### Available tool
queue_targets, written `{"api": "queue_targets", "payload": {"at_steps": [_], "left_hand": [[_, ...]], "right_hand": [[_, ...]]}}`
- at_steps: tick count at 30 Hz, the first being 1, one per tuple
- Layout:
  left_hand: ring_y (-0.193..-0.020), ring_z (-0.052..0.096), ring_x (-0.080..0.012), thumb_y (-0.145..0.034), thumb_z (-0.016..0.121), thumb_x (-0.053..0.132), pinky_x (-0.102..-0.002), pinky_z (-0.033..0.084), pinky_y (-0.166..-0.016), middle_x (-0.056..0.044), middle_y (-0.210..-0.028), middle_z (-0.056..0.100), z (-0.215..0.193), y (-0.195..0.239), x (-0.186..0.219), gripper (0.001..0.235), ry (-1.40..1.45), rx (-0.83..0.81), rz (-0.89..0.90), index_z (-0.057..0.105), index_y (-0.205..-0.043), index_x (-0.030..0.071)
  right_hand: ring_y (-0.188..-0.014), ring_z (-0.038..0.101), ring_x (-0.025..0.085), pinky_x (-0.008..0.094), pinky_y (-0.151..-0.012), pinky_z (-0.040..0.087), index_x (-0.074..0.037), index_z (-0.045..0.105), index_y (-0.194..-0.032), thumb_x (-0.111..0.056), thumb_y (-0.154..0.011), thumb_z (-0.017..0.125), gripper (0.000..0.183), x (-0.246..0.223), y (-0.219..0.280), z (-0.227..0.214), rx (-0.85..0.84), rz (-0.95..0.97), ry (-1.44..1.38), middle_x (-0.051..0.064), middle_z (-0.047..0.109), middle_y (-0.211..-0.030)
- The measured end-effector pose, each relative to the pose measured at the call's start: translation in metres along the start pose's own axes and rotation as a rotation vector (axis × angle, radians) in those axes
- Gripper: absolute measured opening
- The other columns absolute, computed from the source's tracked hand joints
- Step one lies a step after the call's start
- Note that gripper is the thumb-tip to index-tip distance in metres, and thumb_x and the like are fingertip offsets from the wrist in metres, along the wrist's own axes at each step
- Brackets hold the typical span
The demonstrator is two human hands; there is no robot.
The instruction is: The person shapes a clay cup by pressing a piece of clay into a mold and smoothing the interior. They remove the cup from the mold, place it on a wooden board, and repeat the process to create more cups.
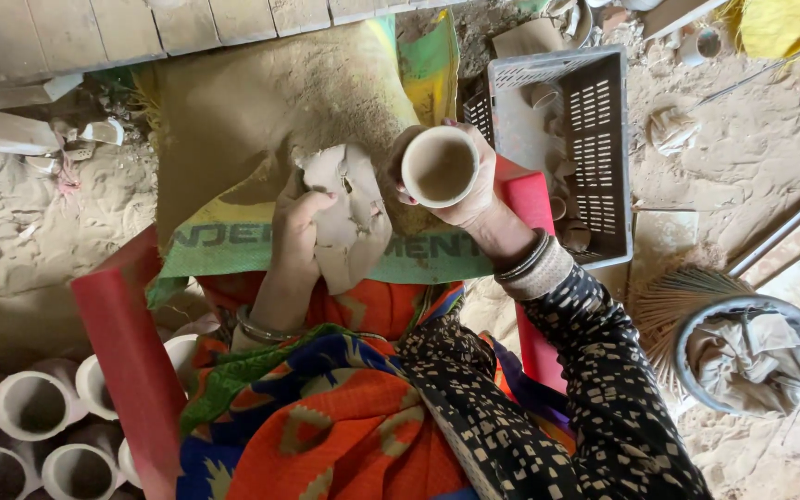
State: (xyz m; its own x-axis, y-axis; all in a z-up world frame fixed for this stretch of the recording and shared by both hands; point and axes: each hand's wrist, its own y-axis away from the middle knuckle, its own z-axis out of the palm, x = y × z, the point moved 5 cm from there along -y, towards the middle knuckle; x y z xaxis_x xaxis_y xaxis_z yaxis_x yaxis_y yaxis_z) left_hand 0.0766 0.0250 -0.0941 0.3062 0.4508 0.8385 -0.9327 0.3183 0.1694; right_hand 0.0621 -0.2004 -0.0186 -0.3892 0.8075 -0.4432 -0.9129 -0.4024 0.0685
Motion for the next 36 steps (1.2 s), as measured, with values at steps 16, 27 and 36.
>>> {"api": "queue_targets", "payload": {"at_steps": [16, 27, 36], "left_hand": [[-0.132, 0.062, -0.0214, -0.103, 0.064, 0.021, -0.055, 0.028, -0.12, -0.009, -0.137, 0.069, 0.16, 0.041, 0.085, 0.039, -1.756, -0.293, 1.274, 0.063, -0.14, 0.007], [-0.096, 0.068, -0.0242, -0.097, 0.055, 0.002, -0.038, 0.056, -0.085, -0.016, -0.105, 0.068, 0.15, 0.056, 0.029, 0.033, -0.766, -0.241, 0.476, 0.06, -0.128, -0.004], [-0.123, 0.064, -0.0195, -0.095, 0.068, 0.021, -0.067, 0.034, -0.108, -0.009, -0.122, 0.074, 0.15, 0.03, 0.075, 0.033, -1.709, -0.5, 1.355, 0.068, -0.125, 0.007]], "right_hand": [[-0.093, 0.067, 0.022, 0.035, -0.086, 0.055, 0.0, 0.066, -0.109, -0.033, -0.104, 0.047, 0.038, 0.017, -0.004, -0.048, 0.417, -0.134, 0.084, 0.011, 0.071, -0.1], [-0.087, 0.068, 0.028, 0.037, -0.077, 0.054, -0.001, 0.071, -0.109, -0.028, -0.111, 0.029, 0.049, -0.032, 0.029, 0.063, 0.19, -1.14, 1.742, 0.017, 0.072, -0.101], [-0.065, 0.06, 0.024, 0.037, -0.059, 0.049, 0.009, 0.07, -0.092, -0.03, -0.11, 0.045, 0.049, -0.015, -0.005, -0.009, 0.414, -0.189, 0.93, 0.017, 0.066, -0.076]]}}
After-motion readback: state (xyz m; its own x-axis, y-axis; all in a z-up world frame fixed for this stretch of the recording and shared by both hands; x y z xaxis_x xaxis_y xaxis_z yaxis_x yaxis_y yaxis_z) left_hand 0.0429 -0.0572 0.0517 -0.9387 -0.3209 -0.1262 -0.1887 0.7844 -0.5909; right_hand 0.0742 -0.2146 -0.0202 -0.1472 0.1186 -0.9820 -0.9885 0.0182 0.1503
